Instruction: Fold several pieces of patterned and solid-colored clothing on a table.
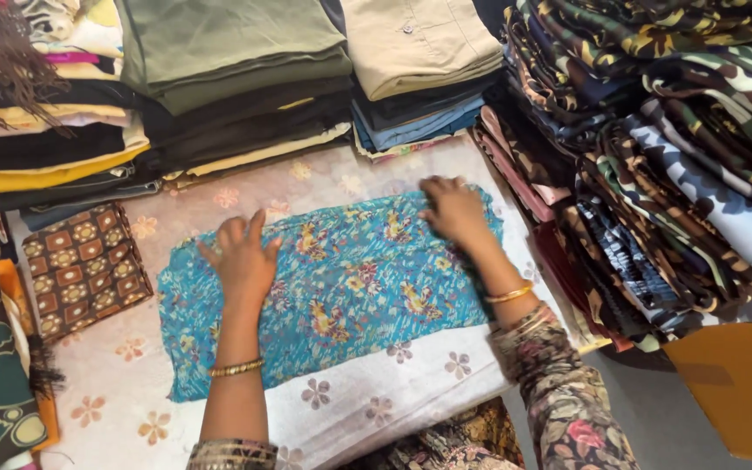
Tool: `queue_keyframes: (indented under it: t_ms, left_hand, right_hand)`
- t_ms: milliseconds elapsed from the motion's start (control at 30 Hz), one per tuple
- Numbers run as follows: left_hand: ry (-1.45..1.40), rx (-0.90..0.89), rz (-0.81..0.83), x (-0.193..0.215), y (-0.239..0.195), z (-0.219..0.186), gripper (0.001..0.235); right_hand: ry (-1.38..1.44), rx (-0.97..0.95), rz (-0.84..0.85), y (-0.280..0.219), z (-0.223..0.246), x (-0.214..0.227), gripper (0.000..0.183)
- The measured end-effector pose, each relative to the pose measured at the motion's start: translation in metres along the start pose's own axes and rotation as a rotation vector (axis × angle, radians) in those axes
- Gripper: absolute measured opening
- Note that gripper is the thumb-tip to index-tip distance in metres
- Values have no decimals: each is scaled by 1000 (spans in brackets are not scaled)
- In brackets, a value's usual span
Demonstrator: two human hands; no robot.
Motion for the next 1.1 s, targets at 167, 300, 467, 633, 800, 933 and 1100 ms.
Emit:
queue_keyframes:
  t_ms: [167, 300, 467, 633, 800, 933, 1100]
  left_hand:
    - [-25, 167, 3, -5, -2, 7, 16]
    - [122, 169, -44, 32, 9, -17, 21]
    - [-356, -97, 99, -35, -19, -48, 33]
    - [-91, -125, 407, -7, -30, -69, 64]
    - [98, 72, 477, 20, -49, 20, 82]
    - [91, 137, 356, 36, -48, 20, 80]
    - [-148, -91, 321, 6, -26, -62, 68]
  right_hand:
    - [-226, -163, 117, 19, -54, -19, 25]
    - [-305, -98, -152, 19, 3, -8, 37]
    - [201, 246, -84, -26, 90, -58, 46]
    - [83, 183, 237, -41, 67, -44, 68]
    - [-174, -195, 271, -47, -47, -9, 76]
    - [-149, -252, 135, -48, -28, -2, 78]
    - [63, 197, 225, -29, 93, -52, 68]
Point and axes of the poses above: each hand's wrist, its own y-axis towards the middle knuckle, its own x-axis out of the back of the hand, z = x × y, the point moved 1 cm from there along y, towards the middle knuckle
